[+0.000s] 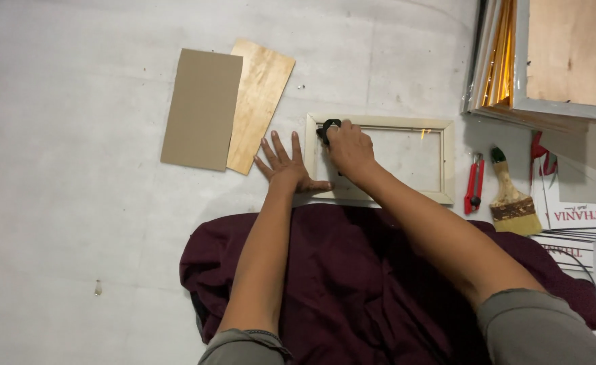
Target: Stapling material into a wooden frame using a manual staple gun
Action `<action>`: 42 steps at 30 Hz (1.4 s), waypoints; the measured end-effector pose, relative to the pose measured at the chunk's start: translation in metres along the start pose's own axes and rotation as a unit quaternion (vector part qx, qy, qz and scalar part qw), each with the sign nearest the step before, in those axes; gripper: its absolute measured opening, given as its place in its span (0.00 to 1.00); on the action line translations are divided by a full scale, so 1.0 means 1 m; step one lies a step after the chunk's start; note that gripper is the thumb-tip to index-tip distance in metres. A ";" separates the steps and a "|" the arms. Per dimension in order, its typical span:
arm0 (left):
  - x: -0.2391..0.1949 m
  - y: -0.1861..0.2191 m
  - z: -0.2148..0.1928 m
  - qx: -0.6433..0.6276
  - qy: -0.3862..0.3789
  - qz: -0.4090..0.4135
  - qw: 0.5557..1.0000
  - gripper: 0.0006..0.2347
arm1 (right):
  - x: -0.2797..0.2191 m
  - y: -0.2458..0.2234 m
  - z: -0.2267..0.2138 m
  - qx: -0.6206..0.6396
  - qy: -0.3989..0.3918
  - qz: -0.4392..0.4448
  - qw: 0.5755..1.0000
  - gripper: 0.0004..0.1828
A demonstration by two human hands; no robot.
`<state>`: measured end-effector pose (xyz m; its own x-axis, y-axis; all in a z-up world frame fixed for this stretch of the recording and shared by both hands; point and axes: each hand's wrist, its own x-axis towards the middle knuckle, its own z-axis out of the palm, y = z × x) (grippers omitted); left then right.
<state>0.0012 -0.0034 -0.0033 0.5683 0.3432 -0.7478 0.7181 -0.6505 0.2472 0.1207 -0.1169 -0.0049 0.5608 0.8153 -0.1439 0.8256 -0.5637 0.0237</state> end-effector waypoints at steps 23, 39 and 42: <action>-0.009 0.003 -0.006 0.002 -0.006 0.004 1.000 0.66 | -0.100 0.128 0.004 0.035 -0.071 0.086 0.993 0.17; 0.001 0.003 0.000 0.004 -0.004 -0.008 1.000 0.68 | -0.074 0.083 0.026 0.096 -0.031 0.161 0.982 0.16; 0.004 0.003 0.002 0.011 -0.003 -0.010 1.000 0.69 | -0.056 0.030 0.008 0.118 -0.043 0.097 0.987 0.17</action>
<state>0.0049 -0.0049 -0.0069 0.5508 0.3523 -0.7567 0.7208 -0.6578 0.2184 0.1138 -0.1809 -0.0045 0.6915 0.6804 -0.2424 0.6598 -0.7316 -0.1715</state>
